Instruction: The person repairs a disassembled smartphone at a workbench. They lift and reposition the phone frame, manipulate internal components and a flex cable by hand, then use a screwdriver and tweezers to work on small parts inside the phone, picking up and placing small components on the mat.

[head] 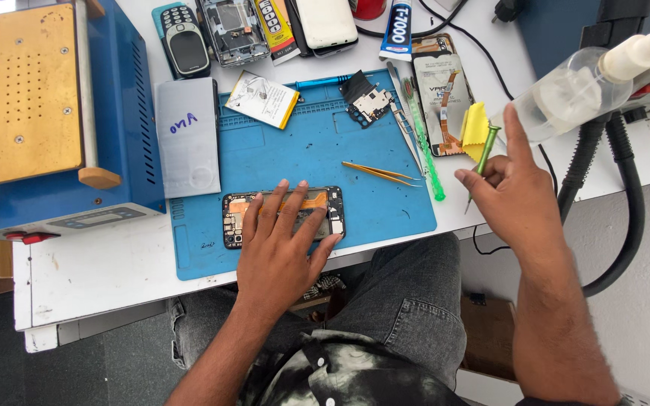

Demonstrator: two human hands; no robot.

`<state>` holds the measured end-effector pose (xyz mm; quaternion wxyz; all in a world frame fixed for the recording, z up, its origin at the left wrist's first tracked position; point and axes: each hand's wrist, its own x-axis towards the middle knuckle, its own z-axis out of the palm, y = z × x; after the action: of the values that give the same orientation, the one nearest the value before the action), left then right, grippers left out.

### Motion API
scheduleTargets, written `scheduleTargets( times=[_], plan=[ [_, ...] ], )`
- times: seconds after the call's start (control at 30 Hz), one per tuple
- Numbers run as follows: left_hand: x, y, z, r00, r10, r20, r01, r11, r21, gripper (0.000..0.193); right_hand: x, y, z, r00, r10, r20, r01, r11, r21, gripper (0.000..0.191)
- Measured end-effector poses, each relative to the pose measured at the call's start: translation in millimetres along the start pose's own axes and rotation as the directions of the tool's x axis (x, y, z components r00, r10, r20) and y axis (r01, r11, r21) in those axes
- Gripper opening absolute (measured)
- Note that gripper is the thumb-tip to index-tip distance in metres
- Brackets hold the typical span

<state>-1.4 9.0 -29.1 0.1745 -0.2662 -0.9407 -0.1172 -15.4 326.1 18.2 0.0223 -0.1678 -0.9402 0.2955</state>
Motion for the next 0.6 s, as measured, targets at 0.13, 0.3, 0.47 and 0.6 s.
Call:
scheduleTargets(
  times=[0.13, 0.3, 0.47, 0.6],
  plan=[
    [1, 0, -1, 1.000, 0.003, -0.005, -0.003, 1.000, -0.013, 0.044, -1, -6, 8, 1.000, -0.005, 0.010, 0.004, 0.999, 0.038, 0.093],
    [1, 0, -2, 0.999, 0.010, -0.030, -0.011, 0.999, -0.033, 0.043, 6, -7, 20, 0.998, -0.057, 0.010, 0.057, 0.998, -0.006, 0.074],
    [3, 0, -3, 0.999, 0.016, -0.033, -0.017, 0.999, -0.034, 0.044, 10, -4, 25, 0.984, -0.173, -0.041, 0.173, 0.985, 0.001, 0.059],
    [2, 1, -3, 0.999, 0.011, -0.043, -0.013, 0.998, -0.053, 0.044, 9, -5, 27, 0.993, -0.116, -0.004, 0.116, 0.993, 0.010, 0.055]
  ],
)
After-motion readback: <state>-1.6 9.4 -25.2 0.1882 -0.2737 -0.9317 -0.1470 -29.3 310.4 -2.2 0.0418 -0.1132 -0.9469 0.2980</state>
